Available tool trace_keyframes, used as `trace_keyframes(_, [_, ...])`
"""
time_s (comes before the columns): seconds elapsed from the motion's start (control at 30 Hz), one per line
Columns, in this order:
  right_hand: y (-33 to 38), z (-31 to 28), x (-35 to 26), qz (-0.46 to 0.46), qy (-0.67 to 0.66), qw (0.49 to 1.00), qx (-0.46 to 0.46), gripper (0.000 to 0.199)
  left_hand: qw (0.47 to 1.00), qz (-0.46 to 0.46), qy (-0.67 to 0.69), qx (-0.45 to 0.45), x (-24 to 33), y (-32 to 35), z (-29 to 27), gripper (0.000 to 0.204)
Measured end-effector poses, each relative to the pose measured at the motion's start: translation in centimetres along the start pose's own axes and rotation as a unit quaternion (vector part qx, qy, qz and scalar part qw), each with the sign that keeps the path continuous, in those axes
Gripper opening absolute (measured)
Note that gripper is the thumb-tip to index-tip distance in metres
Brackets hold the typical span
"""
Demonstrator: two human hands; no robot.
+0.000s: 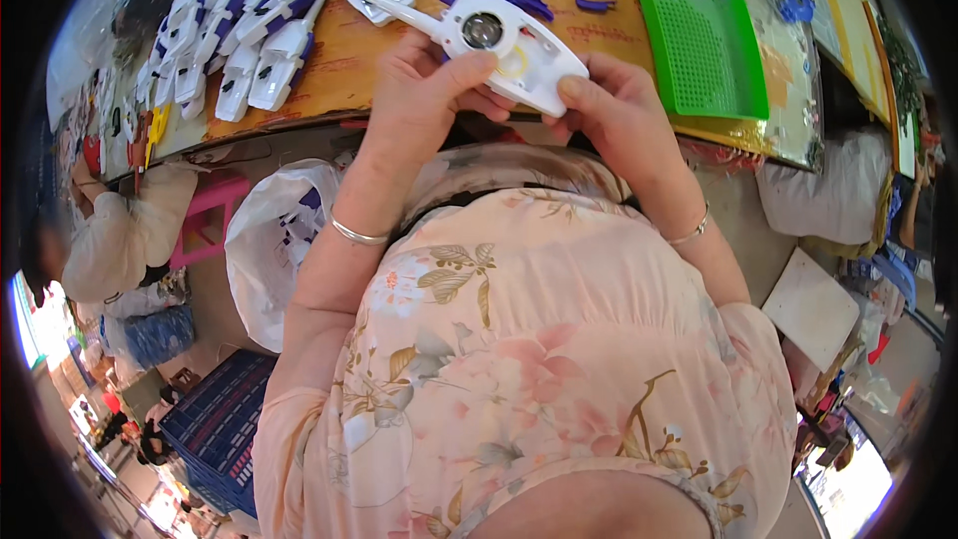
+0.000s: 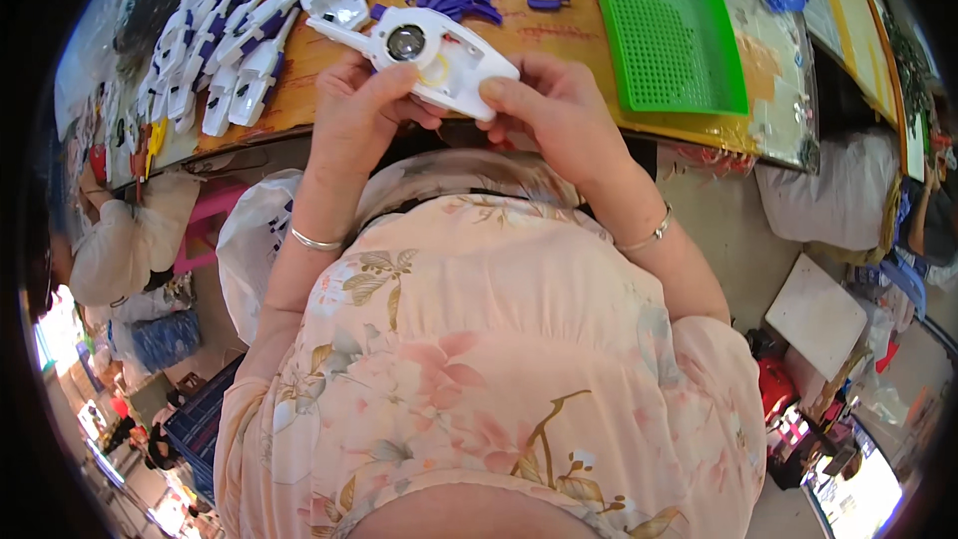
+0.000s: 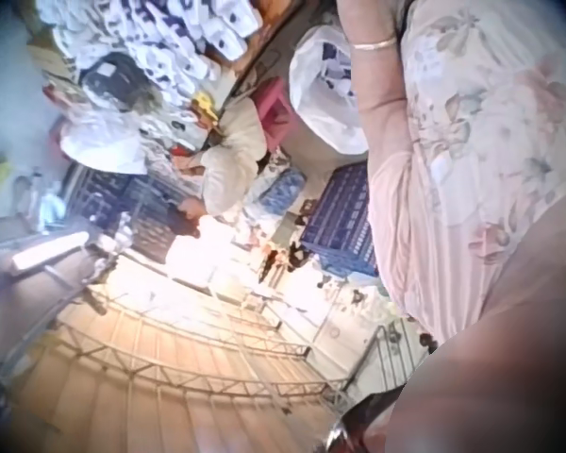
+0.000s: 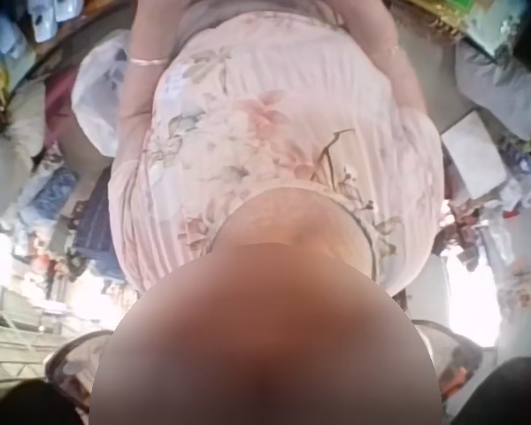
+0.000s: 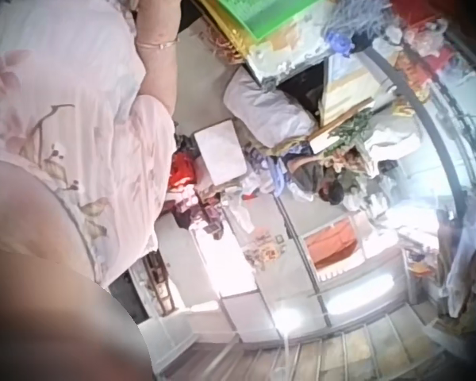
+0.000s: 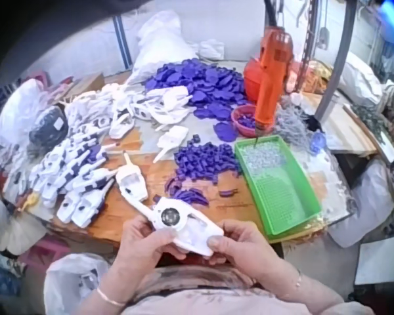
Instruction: Assembling toy walkie-talkies by fitting plastic shells together and using an electric screwdriver to fasten internal components.
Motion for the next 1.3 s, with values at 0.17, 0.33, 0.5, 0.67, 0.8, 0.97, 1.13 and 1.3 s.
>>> trace_keyframes(0.17, [-1.4, -0.1, 0.0, 0.004, -0.034, 0.999, 0.012, 0.021, 1.000, -0.028, -0.007, 0.008, 0.1, -0.9, -0.4, 0.028])
trace_keyframes(0.33, [-2.8, 0.0, -0.3, -0.023, -0.056, 0.998, -0.015, 0.020, 0.999, -0.015, -0.006, 0.027, 1.3, -1.4, -0.2, 0.028])
trace_keyframes(0.5, [-2.3, -0.2, -0.8, -0.085, 0.052, 0.995, 0.014, 0.019, 0.991, 0.071, -0.092, 0.066, 2.4, -1.0, -0.3, 0.030])
trace_keyframes(0.67, [-0.1, -0.8, -4.4, -0.219, 0.237, 0.943, 0.079, 0.040, 0.968, 0.159, -0.191, -0.021, 3.9, 0.2, 2.1, 0.030])
trace_keyframes(0.8, [1.4, 3.2, -9.8, -0.374, 0.412, 0.831, 0.010, 0.051, 0.938, 0.148, -0.299, -0.092, 4.6, 1.1, 4.3, 0.035])
trace_keyframes(0.97, [-0.6, 3.0, -6.4, -0.213, 0.182, 0.951, -0.129, 0.027, 0.878, 0.176, -0.411, -0.173, 4.6, 1.6, 6.0, 0.030])
trace_keyframes(1.13, [0.0, 2.9, -5.5, -0.246, 0.147, 0.956, -0.061, 0.016, 0.789, 0.267, -0.526, -0.171, 5.4, 2.8, 6.8, 0.034])
trace_keyframes(1.3, [-0.3, 0.8, -5.8, -0.272, -0.005, 0.962, 0.025, 0.010, 0.814, 0.246, -0.517, -0.091, 6.3, 2.5, 5.5, 0.038])
Point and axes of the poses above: each hand's wrist, its own y-axis away from the middle knuckle, its own z-axis out of the palm, x = y × z, the point moved 10 cm from there along -y, towards the middle knuckle, and after that the axes turned 3 degrees about -y, right-handed, at the moved point
